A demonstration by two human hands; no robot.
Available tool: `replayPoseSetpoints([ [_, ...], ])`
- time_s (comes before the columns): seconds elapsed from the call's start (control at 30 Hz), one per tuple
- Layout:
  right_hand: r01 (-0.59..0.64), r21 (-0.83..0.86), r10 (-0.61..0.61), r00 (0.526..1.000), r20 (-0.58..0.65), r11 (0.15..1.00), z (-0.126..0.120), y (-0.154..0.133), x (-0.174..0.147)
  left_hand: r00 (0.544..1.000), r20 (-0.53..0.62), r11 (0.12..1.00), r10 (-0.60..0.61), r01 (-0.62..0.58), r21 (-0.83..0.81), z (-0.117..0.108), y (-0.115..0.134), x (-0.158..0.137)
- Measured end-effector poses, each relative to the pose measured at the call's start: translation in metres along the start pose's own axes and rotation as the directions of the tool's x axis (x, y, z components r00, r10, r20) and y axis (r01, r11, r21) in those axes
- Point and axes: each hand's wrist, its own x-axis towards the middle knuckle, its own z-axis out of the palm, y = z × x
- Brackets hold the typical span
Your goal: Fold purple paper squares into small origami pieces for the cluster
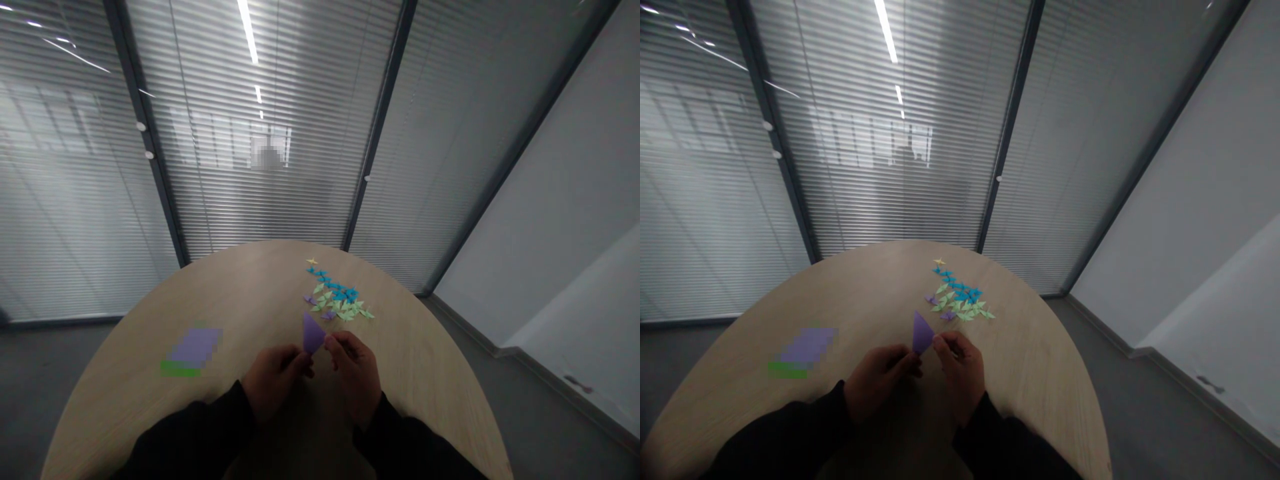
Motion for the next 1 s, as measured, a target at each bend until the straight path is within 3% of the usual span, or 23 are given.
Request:
replayPoseSetpoints([
  [0.17,-0.002,-0.010,0.002,1.000,0.003,1.000,-0.001,-0.003,0.001,0.997,-0.049,0.995,0.051,-0.047,0.088,0.000,0.002,-0.002],
  [0.3,0.020,-0.038,-0.018,0.999,0.045,0.999,0.004,-0.006,-0.004,0.980,-0.175,0.995,0.093,-0.098,-0.018,0.001,0.006,0.000],
  [0.37,-0.009,-0.057,0.013,0.998,0.068,0.998,0.012,-0.007,-0.010,0.947,-0.311,0.996,0.074,-0.083,-0.014,0.002,0.007,0.002],
  [0.43,-0.048,-0.078,0.050,0.998,0.028,0.996,0.020,-0.008,-0.016,0.885,-0.458,0.995,0.085,-0.054,0.079,0.003,0.008,0.005],
  [0.5,-0.060,-0.090,0.062,0.998,0.015,0.994,0.028,-0.007,-0.020,0.840,-0.531,0.985,0.116,-0.030,0.167,0.003,0.008,0.008],
  [1.0,-0.085,-0.045,0.088,0.995,0.054,0.995,0.030,-0.006,-0.021,0.840,-0.496,0.962,0.221,-0.103,0.254,-0.002,0.010,0.009],
])
